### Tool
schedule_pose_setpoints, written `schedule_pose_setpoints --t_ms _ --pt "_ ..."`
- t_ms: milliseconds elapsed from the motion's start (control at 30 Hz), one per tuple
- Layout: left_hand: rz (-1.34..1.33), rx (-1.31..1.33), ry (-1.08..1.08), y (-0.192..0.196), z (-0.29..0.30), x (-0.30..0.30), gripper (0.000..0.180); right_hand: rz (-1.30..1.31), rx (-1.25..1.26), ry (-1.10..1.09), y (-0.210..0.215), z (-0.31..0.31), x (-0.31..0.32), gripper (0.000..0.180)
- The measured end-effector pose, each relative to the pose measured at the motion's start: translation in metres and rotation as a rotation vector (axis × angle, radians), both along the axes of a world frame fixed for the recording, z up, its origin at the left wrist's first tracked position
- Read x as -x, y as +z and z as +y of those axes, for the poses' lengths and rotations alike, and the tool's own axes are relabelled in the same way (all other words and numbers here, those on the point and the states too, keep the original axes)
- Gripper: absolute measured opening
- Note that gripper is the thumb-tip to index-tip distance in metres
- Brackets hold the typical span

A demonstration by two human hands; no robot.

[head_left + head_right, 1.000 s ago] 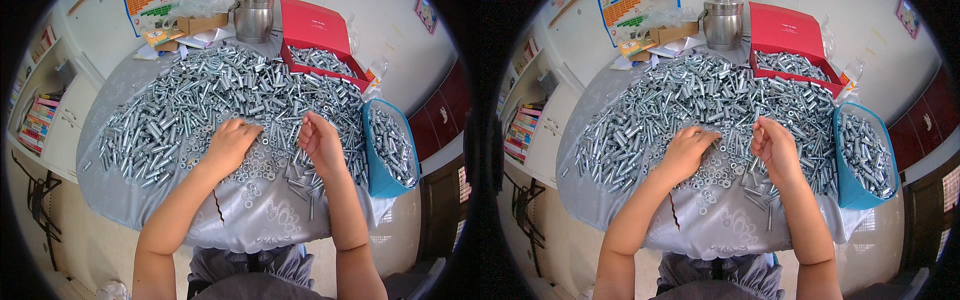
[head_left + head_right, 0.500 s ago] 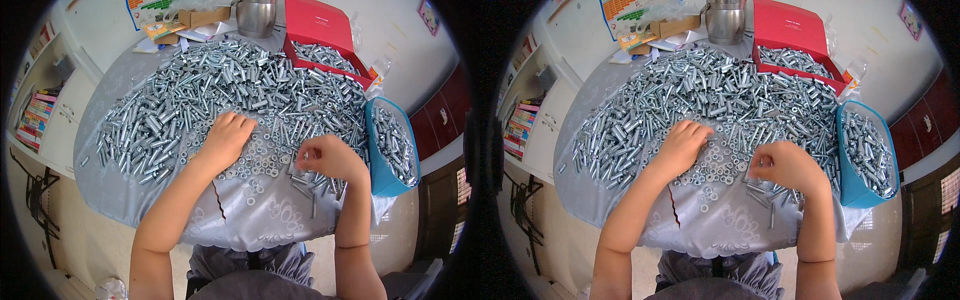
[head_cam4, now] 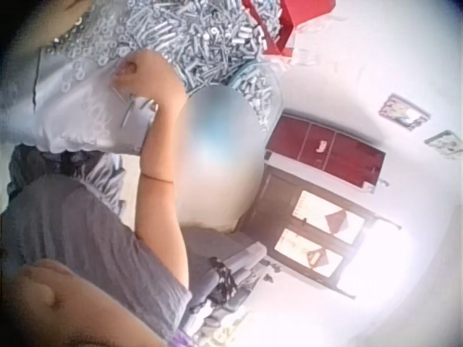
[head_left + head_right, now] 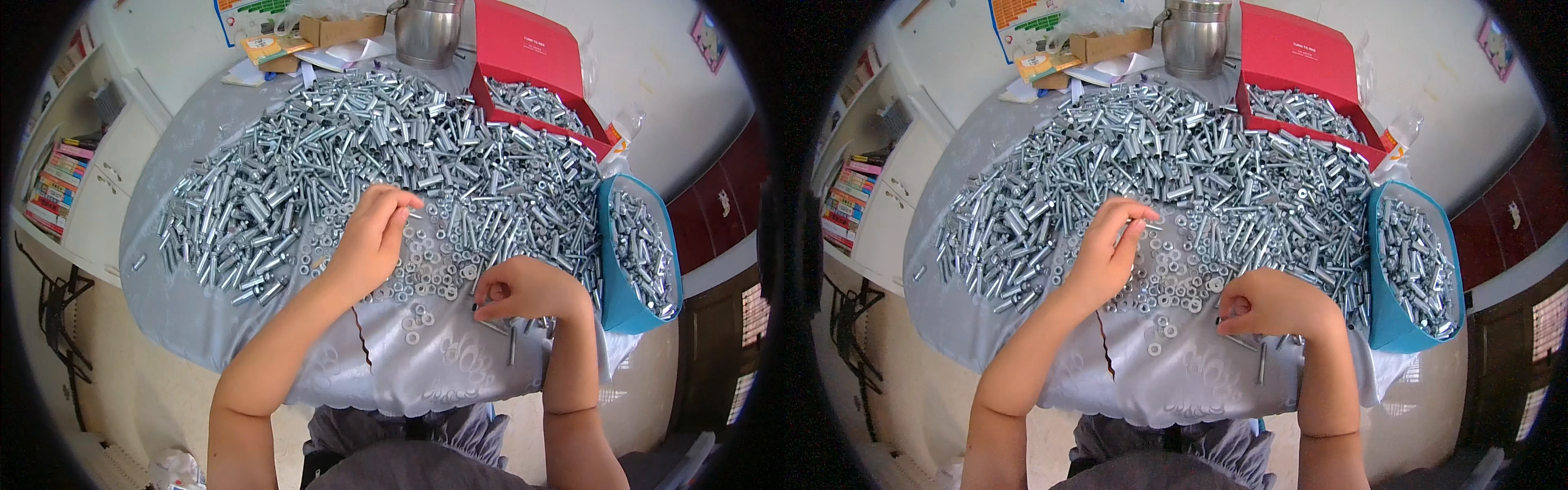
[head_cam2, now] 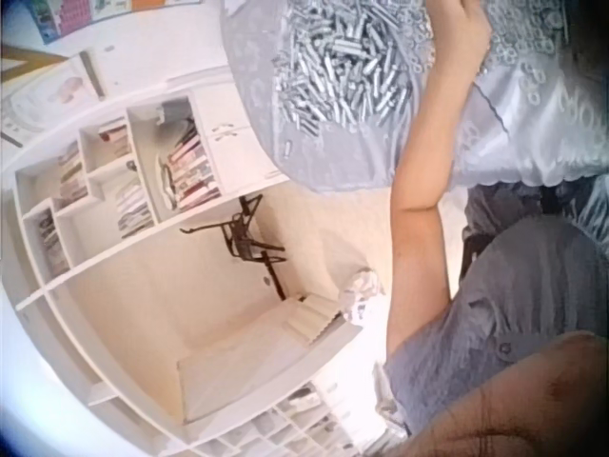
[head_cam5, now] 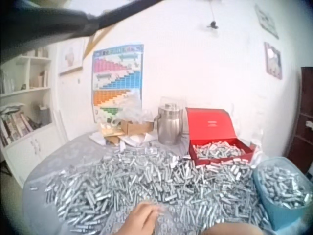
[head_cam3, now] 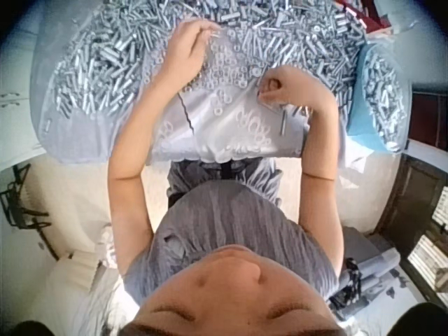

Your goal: The person repeatedly picks up metal bolts and washers from a large pile on a table. They insert the washers onto the bolts by hand and place the assembled units into a blue container. The task involves continuous manual handling of small hardware components.

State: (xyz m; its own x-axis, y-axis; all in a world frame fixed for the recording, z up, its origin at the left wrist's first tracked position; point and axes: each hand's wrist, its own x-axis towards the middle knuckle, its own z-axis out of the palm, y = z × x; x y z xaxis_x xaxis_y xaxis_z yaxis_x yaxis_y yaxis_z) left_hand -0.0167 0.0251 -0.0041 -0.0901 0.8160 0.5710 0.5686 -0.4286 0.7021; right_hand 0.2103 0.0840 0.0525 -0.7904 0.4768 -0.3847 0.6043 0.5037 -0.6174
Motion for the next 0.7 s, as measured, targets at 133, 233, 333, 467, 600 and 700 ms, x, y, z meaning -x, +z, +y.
schedule_pose_setpoints --t_ms 133,233,333,467,600,700 --pt "-0.563 0.217 -0.157 -0.003 0.001 0.001 0.011 0.335 0.193 -0.144 0.0 0.0 0.006 0.018" --pt "-0.682 0.253 -0.199 -0.001 -0.002 0.002 0.011 0.695 0.338 -0.353 -0.005 0.001 0.009 0.016" --pt "-0.694 0.284 -0.209 -0.002 0.001 0.002 0.011 0.938 0.322 -0.472 -0.013 0.003 0.013 0.018" --pt "-0.73 0.316 -0.265 -0.006 0.002 0.002 0.013 0.989 0.286 -0.551 -0.02 0.007 0.022 0.016" --pt "-0.717 0.349 -0.295 -0.003 -0.001 -0.003 0.013 0.979 0.28 -0.567 -0.023 0.007 0.023 0.018" --pt "-0.678 0.357 -0.325 -0.002 -0.003 -0.006 0.012 0.96 0.34 -0.577 -0.024 0.004 0.025 0.02"
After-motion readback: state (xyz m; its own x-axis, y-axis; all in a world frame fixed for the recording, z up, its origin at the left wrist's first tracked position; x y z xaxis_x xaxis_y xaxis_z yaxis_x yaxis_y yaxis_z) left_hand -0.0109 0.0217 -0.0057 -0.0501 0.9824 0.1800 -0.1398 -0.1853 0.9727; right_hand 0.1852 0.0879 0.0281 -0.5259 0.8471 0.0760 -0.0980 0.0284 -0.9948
